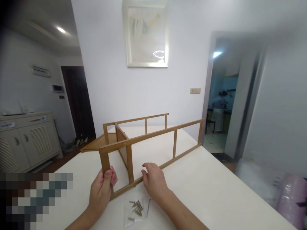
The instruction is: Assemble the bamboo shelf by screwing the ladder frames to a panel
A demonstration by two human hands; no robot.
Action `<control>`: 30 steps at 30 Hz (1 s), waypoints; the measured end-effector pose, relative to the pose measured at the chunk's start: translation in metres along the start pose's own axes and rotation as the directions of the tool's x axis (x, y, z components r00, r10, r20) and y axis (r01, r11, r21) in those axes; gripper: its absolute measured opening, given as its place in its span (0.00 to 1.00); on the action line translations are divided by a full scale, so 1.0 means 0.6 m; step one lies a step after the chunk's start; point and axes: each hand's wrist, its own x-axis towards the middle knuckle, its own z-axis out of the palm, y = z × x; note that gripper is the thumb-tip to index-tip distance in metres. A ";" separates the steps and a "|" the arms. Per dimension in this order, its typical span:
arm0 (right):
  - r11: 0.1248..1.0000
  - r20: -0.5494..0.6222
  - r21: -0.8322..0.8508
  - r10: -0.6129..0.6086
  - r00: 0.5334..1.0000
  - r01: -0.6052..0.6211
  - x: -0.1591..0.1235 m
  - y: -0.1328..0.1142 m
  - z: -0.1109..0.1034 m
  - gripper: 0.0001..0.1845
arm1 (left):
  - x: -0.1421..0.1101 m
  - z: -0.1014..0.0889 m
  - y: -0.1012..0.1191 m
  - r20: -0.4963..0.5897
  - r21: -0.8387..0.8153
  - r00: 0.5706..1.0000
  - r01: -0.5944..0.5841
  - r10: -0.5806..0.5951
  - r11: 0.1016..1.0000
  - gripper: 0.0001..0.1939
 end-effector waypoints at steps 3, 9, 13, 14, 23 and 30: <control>1.000 0.068 0.005 0.003 0.998 -0.003 0.001 -0.004 0.002 0.14 | -0.001 -0.004 -0.001 0.009 -0.050 1.000 0.025 -0.025 0.998 0.20; 1.000 0.144 -0.005 -0.017 0.989 0.018 0.000 -0.010 0.003 0.15 | -0.003 -0.004 -0.006 0.025 -0.142 0.999 0.043 -0.040 0.989 0.19; 1.000 0.158 0.003 -0.004 0.987 0.003 -0.009 -0.002 0.012 0.15 | -0.005 -0.007 -0.009 0.020 -0.113 0.999 0.041 -0.039 0.993 0.20; 1.000 0.163 0.004 -0.001 0.987 0.000 -0.011 0.002 0.015 0.15 | -0.005 -0.007 -0.009 0.017 -0.097 0.999 0.038 -0.036 0.995 0.20; 1.000 0.149 -0.031 0.009 0.989 -0.004 -0.004 0.023 0.032 0.14 | -0.010 0.006 -0.014 -0.005 0.029 1.000 0.016 -0.016 0.999 0.21; 0.991 0.136 -0.124 0.056 0.989 -0.039 -0.001 0.026 0.036 0.14 | -0.016 0.014 -0.011 0.005 0.086 1.000 -0.025 0.024 0.996 0.21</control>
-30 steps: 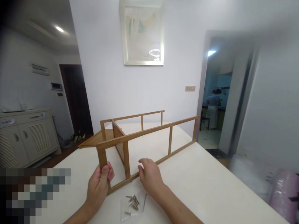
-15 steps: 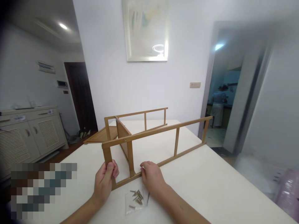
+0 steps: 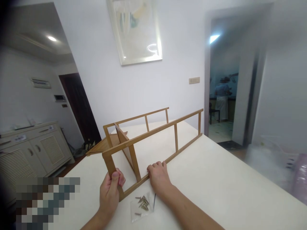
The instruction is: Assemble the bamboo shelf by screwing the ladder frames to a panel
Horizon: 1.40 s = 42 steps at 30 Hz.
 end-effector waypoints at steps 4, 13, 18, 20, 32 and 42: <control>0.996 -0.060 0.084 0.014 0.998 -0.008 0.006 0.002 -0.009 0.13 | -0.002 0.002 0.002 -0.015 0.017 1.000 -0.002 0.002 1.000 0.20; 0.606 0.190 0.770 0.082 0.978 -0.200 0.081 -0.028 -0.015 0.12 | -0.004 0.002 0.013 -0.042 0.044 0.992 0.118 -0.116 0.992 0.21; 0.391 0.360 0.858 0.007 0.933 -0.334 0.097 -0.022 -0.010 0.15 | 0.001 0.002 0.014 -0.039 0.087 0.992 0.120 -0.117 0.989 0.21; 0.347 0.400 0.874 -0.115 0.909 -0.341 0.093 -0.019 -0.014 0.21 | 0.002 0.004 0.016 -0.045 0.103 0.993 0.113 -0.109 0.988 0.21; 0.363 0.473 0.854 -0.246 0.846 -0.373 0.087 -0.018 -0.027 0.19 | 0.027 0.008 0.021 -0.105 0.322 0.994 0.043 -0.009 0.946 0.20; 0.627 0.236 0.712 0.213 0.948 -0.318 0.236 0.059 0.005 0.09 | 0.030 0.017 0.005 -0.166 0.329 0.982 0.139 -0.088 0.934 0.22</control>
